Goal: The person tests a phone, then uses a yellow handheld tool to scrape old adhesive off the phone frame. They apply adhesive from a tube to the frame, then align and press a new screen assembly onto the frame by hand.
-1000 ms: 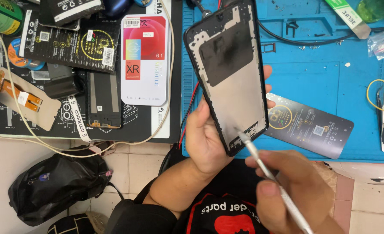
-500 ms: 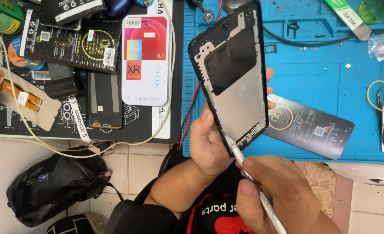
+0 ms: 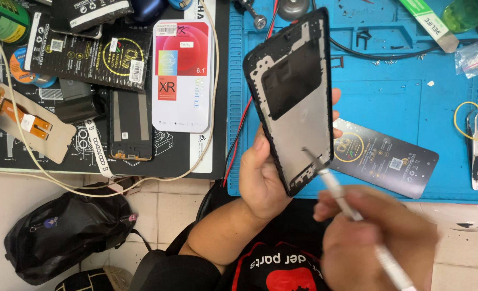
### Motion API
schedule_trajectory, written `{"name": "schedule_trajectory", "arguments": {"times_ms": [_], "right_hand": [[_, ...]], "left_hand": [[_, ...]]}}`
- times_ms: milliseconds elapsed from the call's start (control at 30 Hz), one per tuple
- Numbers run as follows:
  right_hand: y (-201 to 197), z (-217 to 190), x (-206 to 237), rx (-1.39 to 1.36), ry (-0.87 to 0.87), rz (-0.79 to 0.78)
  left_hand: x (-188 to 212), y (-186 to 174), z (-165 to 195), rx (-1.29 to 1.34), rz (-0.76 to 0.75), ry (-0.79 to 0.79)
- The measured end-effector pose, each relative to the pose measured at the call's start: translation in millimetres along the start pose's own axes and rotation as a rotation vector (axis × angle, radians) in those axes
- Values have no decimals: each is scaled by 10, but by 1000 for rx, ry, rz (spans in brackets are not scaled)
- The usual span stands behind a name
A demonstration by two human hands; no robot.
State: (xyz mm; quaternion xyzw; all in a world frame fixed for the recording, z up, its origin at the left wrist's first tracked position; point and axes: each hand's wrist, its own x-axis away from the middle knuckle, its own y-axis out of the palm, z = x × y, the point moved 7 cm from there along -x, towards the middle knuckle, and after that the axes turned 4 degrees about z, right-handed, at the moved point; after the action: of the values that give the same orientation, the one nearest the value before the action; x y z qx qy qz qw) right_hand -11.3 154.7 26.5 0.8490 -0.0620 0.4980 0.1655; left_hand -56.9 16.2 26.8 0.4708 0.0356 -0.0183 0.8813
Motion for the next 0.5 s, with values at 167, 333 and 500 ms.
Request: {"name": "schedule_trajectory", "arguments": {"times_ms": [167,333,500], "right_hand": [[-310,-164,43,-392,-946,-434],[-342,-112,-31,-359,-916,-449],[-112,-65,-25,-140,-963,-419]], "left_hand": [[-6,-19,4,83,20,-22],[-28,-19,-32,119,19,-33],[-13,-18,-46,117,1,-49]]}}
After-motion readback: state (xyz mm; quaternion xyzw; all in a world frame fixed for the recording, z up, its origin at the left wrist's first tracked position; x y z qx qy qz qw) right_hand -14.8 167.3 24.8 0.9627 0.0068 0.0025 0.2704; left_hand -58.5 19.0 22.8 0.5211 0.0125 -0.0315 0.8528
